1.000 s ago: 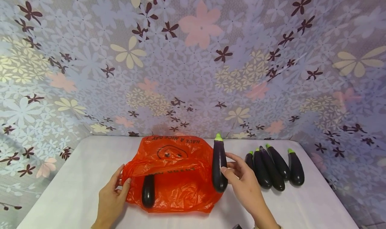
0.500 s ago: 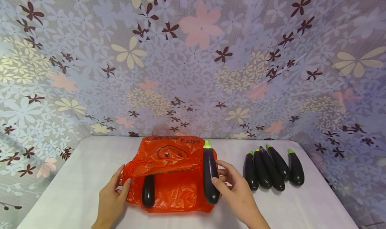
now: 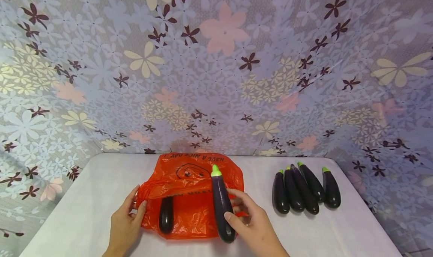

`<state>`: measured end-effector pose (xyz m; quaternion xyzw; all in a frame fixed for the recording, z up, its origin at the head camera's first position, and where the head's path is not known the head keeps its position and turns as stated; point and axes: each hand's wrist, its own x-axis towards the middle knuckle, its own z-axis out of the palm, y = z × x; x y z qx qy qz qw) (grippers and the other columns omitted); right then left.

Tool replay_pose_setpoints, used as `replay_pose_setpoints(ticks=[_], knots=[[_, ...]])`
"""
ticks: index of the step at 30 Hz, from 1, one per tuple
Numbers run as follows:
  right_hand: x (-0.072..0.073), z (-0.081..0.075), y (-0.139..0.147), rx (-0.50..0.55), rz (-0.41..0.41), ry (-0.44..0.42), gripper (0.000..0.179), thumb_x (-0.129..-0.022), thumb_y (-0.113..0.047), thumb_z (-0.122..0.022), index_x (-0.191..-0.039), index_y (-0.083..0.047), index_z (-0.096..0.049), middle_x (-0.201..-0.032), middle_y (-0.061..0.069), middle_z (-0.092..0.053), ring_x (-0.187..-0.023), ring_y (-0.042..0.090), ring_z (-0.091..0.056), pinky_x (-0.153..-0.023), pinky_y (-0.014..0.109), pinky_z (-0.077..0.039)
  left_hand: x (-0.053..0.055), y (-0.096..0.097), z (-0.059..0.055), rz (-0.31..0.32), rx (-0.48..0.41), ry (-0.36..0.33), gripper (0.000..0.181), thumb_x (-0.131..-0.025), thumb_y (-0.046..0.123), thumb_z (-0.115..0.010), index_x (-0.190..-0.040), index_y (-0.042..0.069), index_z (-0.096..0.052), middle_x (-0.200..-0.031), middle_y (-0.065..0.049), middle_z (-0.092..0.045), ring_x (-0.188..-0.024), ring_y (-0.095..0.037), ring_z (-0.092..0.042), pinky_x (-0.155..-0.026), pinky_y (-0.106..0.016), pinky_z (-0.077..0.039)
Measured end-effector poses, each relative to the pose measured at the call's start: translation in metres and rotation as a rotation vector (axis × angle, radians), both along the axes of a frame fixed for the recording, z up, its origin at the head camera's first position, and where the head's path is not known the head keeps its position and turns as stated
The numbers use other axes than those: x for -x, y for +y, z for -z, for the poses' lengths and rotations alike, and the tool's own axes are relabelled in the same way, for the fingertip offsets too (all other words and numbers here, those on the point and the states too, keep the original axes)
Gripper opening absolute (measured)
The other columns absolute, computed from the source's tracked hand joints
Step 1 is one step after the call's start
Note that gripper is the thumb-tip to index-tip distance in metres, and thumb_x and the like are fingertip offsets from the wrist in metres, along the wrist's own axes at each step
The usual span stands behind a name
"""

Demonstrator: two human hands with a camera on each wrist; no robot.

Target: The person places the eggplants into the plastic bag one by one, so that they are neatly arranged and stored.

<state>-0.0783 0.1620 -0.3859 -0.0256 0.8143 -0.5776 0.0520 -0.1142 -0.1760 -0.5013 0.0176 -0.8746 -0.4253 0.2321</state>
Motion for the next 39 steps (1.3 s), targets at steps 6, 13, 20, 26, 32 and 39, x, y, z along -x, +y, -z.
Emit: replay_pose_setpoints(ticks=[6, 13, 20, 26, 32, 39], knots=[[-0.001, 0.005, -0.005, -0.001, -0.127, -0.048, 0.055, -0.094, -0.026, -0.072, -0.144, -0.014, -0.051, -0.118, 0.011, -0.062, -0.102, 0.026, -0.058, -0.077, 0.032, -0.056, 0.000, 0.000, 0.001, 0.002, -0.008, 0.023, 0.057, -0.092, 0.006, -0.072, -0.145, 0.009, -0.052, -0.087, -0.003, -0.067, -0.071, -0.007, -0.057, -0.055, -0.020, -0.053], [-0.003, 0.014, -0.010, 0.034, -0.257, -0.022, 0.055, -0.097, -0.023, -0.067, -0.146, -0.006, -0.048, -0.113, 0.012, -0.061, -0.097, 0.023, -0.059, -0.074, 0.030, -0.058, 0.001, 0.000, 0.005, 0.008, -0.014, 0.102, 0.058, -0.089, 0.003, -0.075, -0.143, 0.007, -0.055, -0.082, 0.000, -0.067, -0.068, -0.005, -0.059, -0.052, -0.016, -0.050], [-0.003, 0.021, -0.015, 0.054, -0.306, -0.016, 0.053, -0.098, -0.022, -0.066, -0.144, -0.004, -0.049, -0.115, 0.012, -0.062, -0.096, 0.020, -0.059, -0.074, 0.029, -0.058, 0.002, 0.000, 0.004, 0.005, -0.005, 0.116, 0.057, -0.089, 0.003, -0.075, -0.143, 0.008, -0.055, -0.082, 0.000, -0.067, -0.069, -0.005, -0.059, -0.053, -0.015, -0.050], [-0.004, 0.035, -0.023, 0.108, -0.386, -0.071, 0.053, -0.096, -0.019, -0.066, -0.144, -0.004, -0.050, -0.114, 0.011, -0.060, -0.100, 0.022, -0.056, -0.077, 0.027, -0.056, 0.001, -0.002, 0.007, -0.017, 0.026, 0.132, 0.058, -0.087, 0.004, -0.076, -0.142, 0.007, -0.056, -0.080, 0.001, -0.067, -0.068, -0.005, -0.058, -0.053, -0.014, -0.049], [-0.005, 0.042, -0.029, 0.094, -0.433, -0.103, 0.054, -0.095, -0.017, -0.069, -0.143, -0.002, -0.050, -0.111, 0.009, -0.060, -0.098, 0.023, -0.055, -0.078, 0.024, -0.054, 0.001, -0.003, 0.008, -0.015, 0.022, 0.144, 0.059, -0.087, 0.003, -0.077, -0.141, 0.007, -0.057, -0.079, 0.002, -0.067, -0.067, -0.004, -0.058, -0.052, -0.014, -0.049], [-0.003, 0.042, -0.033, 0.072, -0.462, -0.149, 0.054, -0.094, -0.018, -0.071, -0.143, -0.006, -0.052, -0.108, 0.007, -0.060, -0.096, 0.024, -0.054, -0.078, 0.023, -0.053, 0.002, -0.002, 0.009, -0.007, 0.008, 0.127, 0.059, -0.088, 0.003, -0.076, -0.143, 0.008, -0.056, -0.080, 0.002, -0.066, -0.068, -0.004, -0.058, -0.052, -0.014, -0.049]])
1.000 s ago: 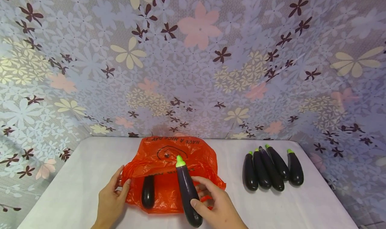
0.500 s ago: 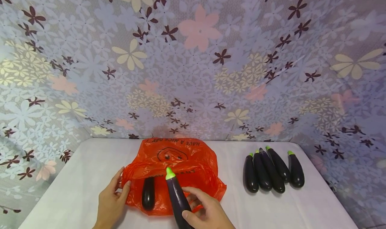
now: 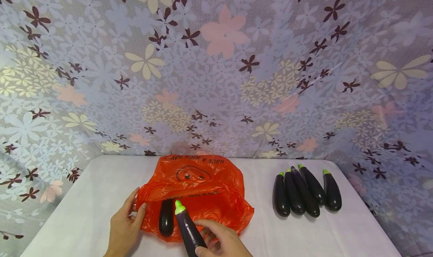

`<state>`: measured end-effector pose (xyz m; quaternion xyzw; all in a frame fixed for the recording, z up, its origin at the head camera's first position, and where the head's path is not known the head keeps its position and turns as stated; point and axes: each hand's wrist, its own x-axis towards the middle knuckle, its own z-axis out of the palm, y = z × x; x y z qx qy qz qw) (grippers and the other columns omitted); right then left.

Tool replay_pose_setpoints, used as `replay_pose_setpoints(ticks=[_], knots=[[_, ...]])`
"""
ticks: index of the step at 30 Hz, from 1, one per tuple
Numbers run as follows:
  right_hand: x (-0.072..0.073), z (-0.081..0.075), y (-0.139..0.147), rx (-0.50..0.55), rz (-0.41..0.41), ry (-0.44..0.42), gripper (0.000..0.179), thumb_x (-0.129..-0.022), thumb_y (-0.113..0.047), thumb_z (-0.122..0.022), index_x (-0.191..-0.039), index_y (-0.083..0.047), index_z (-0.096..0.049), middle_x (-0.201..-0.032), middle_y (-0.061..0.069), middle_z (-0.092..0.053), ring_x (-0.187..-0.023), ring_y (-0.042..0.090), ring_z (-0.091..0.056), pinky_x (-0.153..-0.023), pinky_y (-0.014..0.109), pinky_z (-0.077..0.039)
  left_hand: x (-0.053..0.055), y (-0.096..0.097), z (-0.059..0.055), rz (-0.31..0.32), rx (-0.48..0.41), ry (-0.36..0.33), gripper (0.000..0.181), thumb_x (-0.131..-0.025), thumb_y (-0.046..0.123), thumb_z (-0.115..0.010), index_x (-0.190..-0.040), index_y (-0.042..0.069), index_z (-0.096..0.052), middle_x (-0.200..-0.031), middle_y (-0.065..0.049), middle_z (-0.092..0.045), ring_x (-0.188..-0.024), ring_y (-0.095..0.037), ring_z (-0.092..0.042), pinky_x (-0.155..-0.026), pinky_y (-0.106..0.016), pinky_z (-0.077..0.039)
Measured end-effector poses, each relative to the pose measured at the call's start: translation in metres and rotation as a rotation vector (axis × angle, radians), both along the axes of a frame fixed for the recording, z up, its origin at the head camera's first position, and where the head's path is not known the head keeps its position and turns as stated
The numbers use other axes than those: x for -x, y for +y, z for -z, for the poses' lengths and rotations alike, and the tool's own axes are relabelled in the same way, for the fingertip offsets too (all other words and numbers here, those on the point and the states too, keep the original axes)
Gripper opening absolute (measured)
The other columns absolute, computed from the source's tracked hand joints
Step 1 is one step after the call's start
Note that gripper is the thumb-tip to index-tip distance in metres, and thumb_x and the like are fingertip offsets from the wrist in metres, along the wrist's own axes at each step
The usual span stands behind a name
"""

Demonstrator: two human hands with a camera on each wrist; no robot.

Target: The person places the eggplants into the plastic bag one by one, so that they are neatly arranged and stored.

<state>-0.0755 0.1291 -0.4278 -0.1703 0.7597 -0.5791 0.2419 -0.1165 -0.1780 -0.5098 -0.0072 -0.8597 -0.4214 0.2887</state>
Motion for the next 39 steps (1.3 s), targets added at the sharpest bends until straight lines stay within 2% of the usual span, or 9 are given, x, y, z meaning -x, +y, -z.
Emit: replay_pose_setpoints(ticks=[6, 12, 16, 23, 32, 39], knots=[[0.002, 0.002, -0.003, -0.033, -0.018, -0.005, 0.051, -0.093, -0.017, -0.072, -0.141, -0.008, -0.055, -0.106, 0.005, -0.060, -0.094, 0.023, -0.054, -0.079, 0.023, -0.052, 0.000, 0.001, -0.001, -0.002, 0.000, -0.018, 0.058, -0.089, 0.004, -0.075, -0.143, 0.009, -0.055, -0.081, 0.001, -0.066, -0.069, -0.005, -0.058, -0.053, -0.015, -0.050], [0.005, 0.005, -0.008, -0.039, 0.005, -0.042, 0.048, -0.093, -0.016, -0.070, -0.139, -0.013, -0.057, -0.108, 0.005, -0.060, -0.097, 0.025, -0.054, -0.081, 0.033, -0.056, 0.000, 0.002, -0.003, -0.015, 0.005, -0.043, 0.058, -0.089, 0.006, -0.075, -0.143, 0.009, -0.055, -0.082, 0.000, -0.067, -0.069, -0.006, -0.058, -0.054, -0.016, -0.051], [0.008, 0.008, -0.011, -0.026, 0.013, -0.046, 0.047, -0.093, -0.016, -0.069, -0.139, -0.015, -0.058, -0.109, 0.006, -0.060, -0.098, 0.025, -0.055, -0.081, 0.033, -0.057, -0.001, 0.002, -0.005, -0.020, 0.008, -0.055, 0.057, -0.090, 0.006, -0.075, -0.143, 0.009, -0.055, -0.083, 0.000, -0.067, -0.069, -0.006, -0.058, -0.054, -0.017, -0.051], [0.014, 0.010, -0.018, -0.081, 0.047, -0.077, 0.046, -0.092, -0.019, -0.072, -0.136, -0.013, -0.060, -0.102, 0.004, -0.060, -0.095, 0.024, -0.054, -0.081, 0.038, -0.057, -0.002, 0.003, -0.007, -0.019, 0.005, -0.069, 0.056, -0.090, 0.006, -0.074, -0.143, 0.007, -0.055, -0.084, -0.001, -0.068, -0.070, -0.006, -0.058, -0.055, -0.017, -0.051], [0.023, 0.011, -0.024, -0.052, 0.049, -0.063, 0.040, -0.095, -0.022, -0.069, -0.132, -0.007, -0.062, -0.097, 0.004, -0.061, -0.093, 0.023, -0.053, -0.075, 0.030, -0.049, -0.002, 0.004, -0.007, -0.019, 0.002, -0.075, 0.057, -0.090, 0.006, -0.074, -0.144, 0.010, -0.055, -0.084, -0.001, -0.068, -0.071, -0.006, -0.059, -0.055, -0.017, -0.051], [0.028, 0.012, -0.030, -0.027, 0.089, -0.035, 0.040, -0.096, -0.023, -0.068, -0.127, 0.002, -0.065, -0.101, 0.004, -0.069, -0.091, 0.020, -0.062, -0.076, 0.025, -0.053, -0.002, 0.004, -0.006, -0.015, -0.002, -0.066, 0.057, -0.091, 0.007, -0.074, -0.144, 0.010, -0.054, -0.083, -0.001, -0.067, -0.069, -0.005, -0.058, -0.054, -0.016, -0.051]])
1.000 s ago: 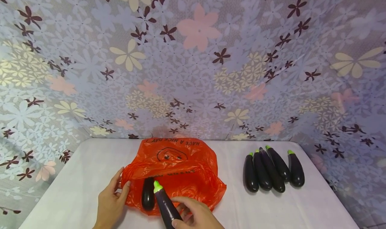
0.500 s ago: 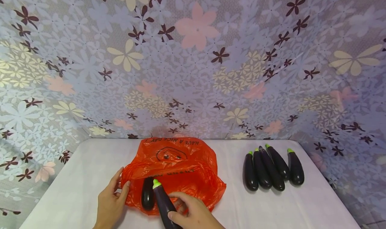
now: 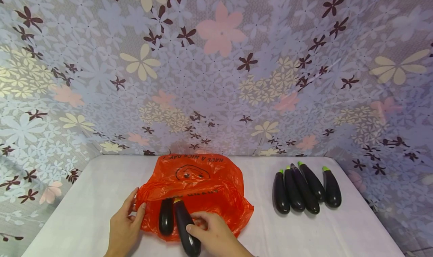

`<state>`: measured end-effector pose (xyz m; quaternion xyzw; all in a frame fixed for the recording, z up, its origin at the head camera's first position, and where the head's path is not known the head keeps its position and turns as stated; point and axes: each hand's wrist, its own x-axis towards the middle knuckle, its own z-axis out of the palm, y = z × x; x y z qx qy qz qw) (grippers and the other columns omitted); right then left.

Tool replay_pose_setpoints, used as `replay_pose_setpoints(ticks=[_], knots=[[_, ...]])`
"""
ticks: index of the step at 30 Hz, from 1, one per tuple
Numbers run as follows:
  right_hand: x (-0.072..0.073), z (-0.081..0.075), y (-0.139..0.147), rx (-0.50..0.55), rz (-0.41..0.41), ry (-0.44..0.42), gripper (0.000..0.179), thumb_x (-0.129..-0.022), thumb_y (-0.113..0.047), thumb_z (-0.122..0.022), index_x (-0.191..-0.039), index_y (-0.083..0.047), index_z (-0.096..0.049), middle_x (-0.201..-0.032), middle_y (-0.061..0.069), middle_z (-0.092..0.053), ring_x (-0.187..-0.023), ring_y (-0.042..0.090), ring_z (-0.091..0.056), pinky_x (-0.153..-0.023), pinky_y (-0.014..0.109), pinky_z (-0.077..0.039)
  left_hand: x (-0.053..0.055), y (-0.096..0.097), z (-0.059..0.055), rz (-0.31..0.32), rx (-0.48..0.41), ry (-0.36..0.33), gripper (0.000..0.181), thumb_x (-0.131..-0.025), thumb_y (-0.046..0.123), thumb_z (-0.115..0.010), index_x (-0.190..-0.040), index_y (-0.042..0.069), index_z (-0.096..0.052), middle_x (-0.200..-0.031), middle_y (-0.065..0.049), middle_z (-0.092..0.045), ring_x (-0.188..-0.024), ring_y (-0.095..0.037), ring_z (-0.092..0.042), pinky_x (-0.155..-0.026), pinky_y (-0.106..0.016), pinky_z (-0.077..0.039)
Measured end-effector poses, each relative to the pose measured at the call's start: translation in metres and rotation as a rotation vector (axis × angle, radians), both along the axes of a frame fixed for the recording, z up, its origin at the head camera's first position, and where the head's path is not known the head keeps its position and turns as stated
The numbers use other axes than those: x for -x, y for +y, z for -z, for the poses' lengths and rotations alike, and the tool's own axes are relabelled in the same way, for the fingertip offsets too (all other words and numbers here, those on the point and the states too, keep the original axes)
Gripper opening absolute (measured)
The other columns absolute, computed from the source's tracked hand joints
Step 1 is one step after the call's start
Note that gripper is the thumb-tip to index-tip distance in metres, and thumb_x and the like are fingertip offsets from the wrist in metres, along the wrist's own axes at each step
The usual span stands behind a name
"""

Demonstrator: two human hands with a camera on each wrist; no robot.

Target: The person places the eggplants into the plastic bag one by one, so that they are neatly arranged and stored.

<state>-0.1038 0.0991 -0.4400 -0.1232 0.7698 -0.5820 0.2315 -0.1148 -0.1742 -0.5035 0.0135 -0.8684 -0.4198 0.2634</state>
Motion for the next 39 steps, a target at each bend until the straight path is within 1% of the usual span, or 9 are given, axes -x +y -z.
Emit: replay_pose_setpoints(ticks=[6, 11, 15, 19, 26, 30, 35, 39], knots=[[0.005, 0.001, -0.004, -0.034, 0.053, 0.032, 0.041, -0.094, -0.025, -0.070, -0.124, 0.003, -0.067, -0.103, 0.004, -0.072, -0.088, 0.017, -0.064, -0.075, 0.026, -0.054, 0.000, 0.000, 0.000, 0.000, 0.003, 0.029, 0.057, -0.089, 0.005, -0.075, -0.143, 0.009, -0.056, -0.081, 0.000, -0.067, -0.069, -0.005, -0.058, -0.054, -0.014, -0.049], [0.010, 0.004, -0.010, -0.048, 0.083, 0.048, 0.042, -0.094, -0.026, -0.070, -0.124, 0.003, -0.066, -0.098, 0.003, -0.071, -0.085, 0.017, -0.063, -0.071, 0.026, -0.054, 0.000, 0.000, 0.000, -0.010, 0.011, 0.008, 0.056, -0.090, 0.006, -0.075, -0.143, 0.008, -0.056, -0.083, -0.001, -0.068, -0.069, -0.006, -0.058, -0.054, -0.016, -0.050], [0.014, 0.006, -0.015, -0.059, 0.101, 0.083, 0.042, -0.094, -0.026, -0.070, -0.123, 0.004, -0.066, -0.096, 0.003, -0.070, -0.083, 0.017, -0.062, -0.068, 0.026, -0.053, 0.000, 0.000, -0.001, -0.008, 0.007, -0.007, 0.056, -0.090, 0.007, -0.074, -0.143, 0.008, -0.055, -0.084, -0.002, -0.068, -0.069, -0.006, -0.058, -0.054, -0.017, -0.051], [0.017, 0.009, -0.019, -0.069, 0.116, 0.110, 0.044, -0.093, -0.027, -0.070, -0.123, 0.006, -0.066, -0.096, 0.003, -0.070, -0.083, 0.016, -0.062, -0.068, 0.027, -0.053, 0.000, 0.000, 0.000, 0.001, 0.002, -0.011, 0.056, -0.091, 0.007, -0.074, -0.143, 0.007, -0.055, -0.084, -0.002, -0.068, -0.070, -0.006, -0.058, -0.054, -0.018, -0.052], [0.023, 0.015, -0.026, -0.078, 0.159, 0.125, 0.043, -0.093, -0.029, -0.070, -0.121, 0.005, -0.067, -0.097, 0.003, -0.069, -0.086, 0.016, -0.061, -0.073, 0.030, -0.053, 0.000, 0.000, -0.001, 0.002, 0.006, -0.028, 0.056, -0.092, 0.007, -0.073, -0.144, 0.007, -0.054, -0.087, -0.004, -0.069, -0.072, -0.007, -0.059, -0.055, -0.020, -0.053], [0.024, 0.019, -0.030, -0.078, 0.184, 0.140, 0.043, -0.093, -0.028, -0.070, -0.119, 0.006, -0.068, -0.097, 0.004, -0.069, -0.086, 0.016, -0.060, -0.074, 0.031, -0.053, 0.000, 0.000, -0.002, 0.003, 0.004, -0.030, 0.056, -0.092, 0.007, -0.073, -0.144, 0.007, -0.054, -0.087, -0.004, -0.069, -0.071, -0.007, -0.059, -0.055, -0.020, -0.053], [0.024, 0.021, -0.035, -0.113, 0.213, 0.176, 0.040, -0.093, -0.028, -0.072, -0.116, 0.005, -0.069, -0.091, 0.002, -0.068, -0.081, 0.015, -0.059, -0.069, 0.028, -0.052, 0.000, 0.000, -0.002, 0.005, 0.003, -0.028, 0.055, -0.092, 0.007, -0.073, -0.144, 0.007, -0.054, -0.085, -0.003, -0.068, -0.069, -0.006, -0.058, -0.054, -0.019, -0.052], [0.025, 0.024, -0.037, -0.136, 0.218, 0.175, 0.041, -0.093, -0.028, -0.072, -0.116, 0.006, -0.068, -0.089, 0.002, -0.068, -0.078, 0.014, -0.058, -0.066, 0.028, -0.051, 0.000, 0.000, -0.002, 0.003, 0.003, -0.036, 0.055, -0.092, 0.008, -0.072, -0.144, 0.008, -0.054, -0.085, -0.003, -0.068, -0.069, -0.006, -0.058, -0.054, -0.020, -0.052]])
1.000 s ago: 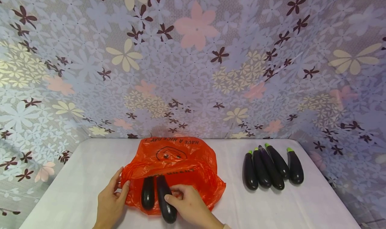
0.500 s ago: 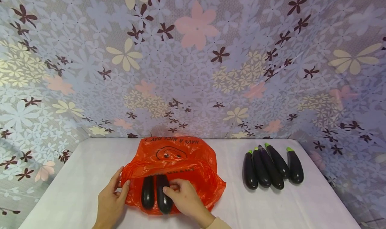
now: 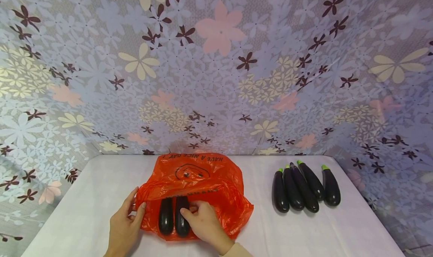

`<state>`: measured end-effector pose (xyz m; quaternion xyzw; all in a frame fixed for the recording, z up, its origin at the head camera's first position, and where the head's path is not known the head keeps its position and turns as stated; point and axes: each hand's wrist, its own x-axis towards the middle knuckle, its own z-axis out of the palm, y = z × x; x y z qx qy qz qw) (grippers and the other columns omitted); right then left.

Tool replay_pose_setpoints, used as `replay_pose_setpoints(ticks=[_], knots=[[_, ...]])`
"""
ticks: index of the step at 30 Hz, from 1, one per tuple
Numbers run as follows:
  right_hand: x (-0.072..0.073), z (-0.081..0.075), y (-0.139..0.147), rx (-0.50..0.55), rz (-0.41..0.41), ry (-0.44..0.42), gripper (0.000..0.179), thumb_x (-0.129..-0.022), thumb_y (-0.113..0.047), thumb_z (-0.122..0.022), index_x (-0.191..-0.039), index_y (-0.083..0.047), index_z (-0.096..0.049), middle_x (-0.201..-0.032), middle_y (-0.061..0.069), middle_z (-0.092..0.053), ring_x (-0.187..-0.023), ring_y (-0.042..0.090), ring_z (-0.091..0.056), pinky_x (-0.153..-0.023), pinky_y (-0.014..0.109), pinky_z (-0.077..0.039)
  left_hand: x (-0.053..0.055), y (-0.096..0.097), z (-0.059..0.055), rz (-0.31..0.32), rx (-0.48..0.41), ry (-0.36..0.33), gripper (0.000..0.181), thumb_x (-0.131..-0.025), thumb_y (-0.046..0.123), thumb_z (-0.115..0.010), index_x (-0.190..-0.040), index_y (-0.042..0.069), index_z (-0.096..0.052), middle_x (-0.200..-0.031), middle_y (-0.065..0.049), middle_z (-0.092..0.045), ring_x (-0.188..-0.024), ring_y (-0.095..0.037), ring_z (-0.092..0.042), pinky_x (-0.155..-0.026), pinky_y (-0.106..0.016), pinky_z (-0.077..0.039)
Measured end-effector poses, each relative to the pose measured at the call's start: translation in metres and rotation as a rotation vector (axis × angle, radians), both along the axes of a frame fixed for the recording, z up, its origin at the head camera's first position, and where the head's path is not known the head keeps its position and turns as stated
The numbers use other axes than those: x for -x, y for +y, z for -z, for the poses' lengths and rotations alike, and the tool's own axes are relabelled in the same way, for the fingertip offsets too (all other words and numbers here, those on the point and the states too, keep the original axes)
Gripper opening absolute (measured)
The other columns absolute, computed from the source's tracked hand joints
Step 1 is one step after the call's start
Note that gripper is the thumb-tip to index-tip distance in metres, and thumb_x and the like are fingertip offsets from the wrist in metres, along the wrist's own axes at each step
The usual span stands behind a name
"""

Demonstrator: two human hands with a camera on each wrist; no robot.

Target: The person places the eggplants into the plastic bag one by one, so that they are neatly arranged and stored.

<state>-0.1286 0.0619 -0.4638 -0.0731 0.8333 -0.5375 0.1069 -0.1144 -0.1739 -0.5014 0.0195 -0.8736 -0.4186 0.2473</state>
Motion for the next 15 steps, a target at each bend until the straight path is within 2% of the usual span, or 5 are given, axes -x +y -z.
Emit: replay_pose_setpoints(ticks=[9, 15], knots=[[0.0030, 0.0049, -0.0011, 0.003, -0.025, -0.016, 0.044, -0.094, -0.029, -0.071, -0.118, 0.008, -0.067, -0.091, 0.003, -0.068, -0.079, 0.014, -0.060, -0.065, 0.028, -0.052, -0.0003, 0.0005, -0.0016, -0.002, 0.004, -0.003, 0.055, -0.092, 0.008, -0.073, -0.144, 0.007, -0.054, -0.084, -0.002, -0.068, -0.069, -0.006, -0.058, -0.055, -0.020, -0.053], [0.0050, 0.0091, -0.0024, -0.057, -0.023, 0.014, 0.042, -0.093, -0.031, -0.071, -0.114, 0.005, -0.070, -0.089, 0.001, -0.068, -0.078, 0.013, -0.060, -0.066, 0.029, -0.052, -0.0004, 0.0011, -0.0011, 0.000, 0.000, 0.005, 0.055, -0.092, 0.008, -0.072, -0.144, 0.008, -0.054, -0.084, -0.002, -0.068, -0.069, -0.006, -0.058, -0.054, -0.020, -0.053]])
